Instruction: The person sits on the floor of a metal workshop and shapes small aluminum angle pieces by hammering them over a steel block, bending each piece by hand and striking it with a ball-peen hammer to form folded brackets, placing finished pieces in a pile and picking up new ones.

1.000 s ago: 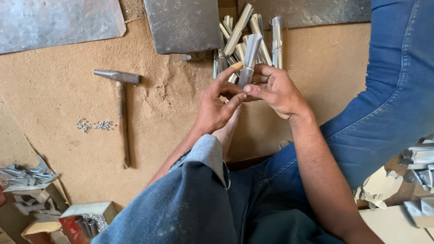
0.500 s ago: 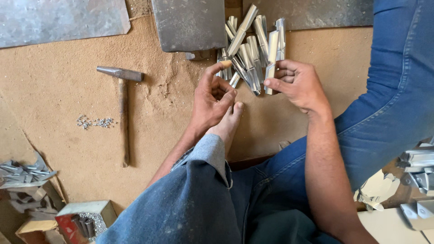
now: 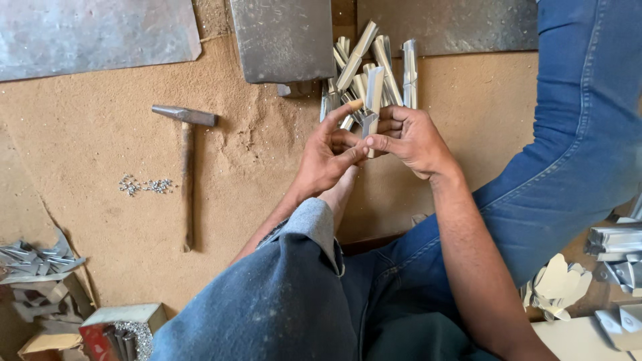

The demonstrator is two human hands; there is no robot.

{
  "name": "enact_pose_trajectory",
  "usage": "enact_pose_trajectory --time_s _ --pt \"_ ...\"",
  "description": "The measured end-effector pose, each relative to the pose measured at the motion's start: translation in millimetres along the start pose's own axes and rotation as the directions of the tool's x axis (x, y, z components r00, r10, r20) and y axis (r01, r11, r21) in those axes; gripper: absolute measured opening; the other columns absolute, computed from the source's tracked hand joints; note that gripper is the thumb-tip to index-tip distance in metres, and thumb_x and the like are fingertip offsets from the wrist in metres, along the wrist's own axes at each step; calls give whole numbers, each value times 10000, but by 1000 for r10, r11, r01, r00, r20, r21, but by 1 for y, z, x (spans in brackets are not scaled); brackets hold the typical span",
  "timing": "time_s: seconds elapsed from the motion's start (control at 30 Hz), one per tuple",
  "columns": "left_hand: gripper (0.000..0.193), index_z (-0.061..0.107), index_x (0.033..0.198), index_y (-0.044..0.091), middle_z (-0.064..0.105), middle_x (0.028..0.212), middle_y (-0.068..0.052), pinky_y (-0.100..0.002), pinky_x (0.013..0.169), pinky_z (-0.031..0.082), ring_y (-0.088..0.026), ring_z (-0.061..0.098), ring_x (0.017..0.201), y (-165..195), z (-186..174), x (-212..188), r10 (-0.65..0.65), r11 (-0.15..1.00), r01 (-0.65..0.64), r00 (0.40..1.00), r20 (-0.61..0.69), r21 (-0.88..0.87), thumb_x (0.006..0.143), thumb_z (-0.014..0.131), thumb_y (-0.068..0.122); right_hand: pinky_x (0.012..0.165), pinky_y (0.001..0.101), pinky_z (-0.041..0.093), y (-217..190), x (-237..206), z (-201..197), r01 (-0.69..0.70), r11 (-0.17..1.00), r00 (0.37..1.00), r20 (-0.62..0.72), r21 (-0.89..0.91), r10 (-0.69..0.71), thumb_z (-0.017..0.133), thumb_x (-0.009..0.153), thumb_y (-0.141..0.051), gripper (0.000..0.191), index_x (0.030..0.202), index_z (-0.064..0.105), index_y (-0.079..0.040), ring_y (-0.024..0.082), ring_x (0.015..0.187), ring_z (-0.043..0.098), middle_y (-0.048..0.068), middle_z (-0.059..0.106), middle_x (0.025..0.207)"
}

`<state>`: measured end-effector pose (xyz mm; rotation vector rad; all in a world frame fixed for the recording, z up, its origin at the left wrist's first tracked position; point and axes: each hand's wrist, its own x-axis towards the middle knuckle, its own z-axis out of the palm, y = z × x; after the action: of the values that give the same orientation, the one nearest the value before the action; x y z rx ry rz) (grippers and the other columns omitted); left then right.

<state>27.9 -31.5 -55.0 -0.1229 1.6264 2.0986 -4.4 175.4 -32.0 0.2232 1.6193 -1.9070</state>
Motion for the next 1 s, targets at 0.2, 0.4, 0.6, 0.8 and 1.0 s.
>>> enact_pose_trajectory --time_s 0.2,0.4,0.6,0.8,1.0 --pt "601 399 1440 69 688 849 -74 -285 674 578 -131 680 761 -21 8 -3 44 976 -41 999 7 -214 935 693 -69 745 316 618 12 -3 -6 15 999 1000 28 -48 -14 807 861 -63 431 1223 625 84 185 888 744 136 746 1000" --pt "543 408 1375 66 664 893 -82 -287 653 556 -141 646 746 -32 -11 -5 129 991 -123 986 -103 60 923 686 -46 756 317 614 26 -3 -31 -1 961 996 -82 -276 -22 791 863 -56 401 1207 629 73 173 878 724 119 729 1009" --pt "742 492 1491 206 736 984 -73 -340 834 597 -157 709 942 -21 -2 -8 226 973 -227 974 -13 -44 856 827 19 798 358 605 29 -4 -24 22 966 995 -91 -256 -47 743 938 -57 348 1195 586 119 217 913 721 157 712 1049" --pt "734 455 1511 92 711 832 -87 -342 715 596 -150 695 778 -38 -8 -6 205 934 -169 975 86 -315 856 761 -35 863 406 613 41 -5 -3 75 994 997 -21 -79 -77 694 946 -41 444 1344 540 82 237 987 707 151 689 1137" --pt "768 426 1498 59 717 815 -104 -336 665 579 -158 687 715 -57 -15 -13 249 784 -112 958 144 -611 825 785 -28 941 359 558 65 8 -38 91 969 996 19 -230 -89 675 989 -53 498 1450 518 55 222 1106 678 173 672 1257"
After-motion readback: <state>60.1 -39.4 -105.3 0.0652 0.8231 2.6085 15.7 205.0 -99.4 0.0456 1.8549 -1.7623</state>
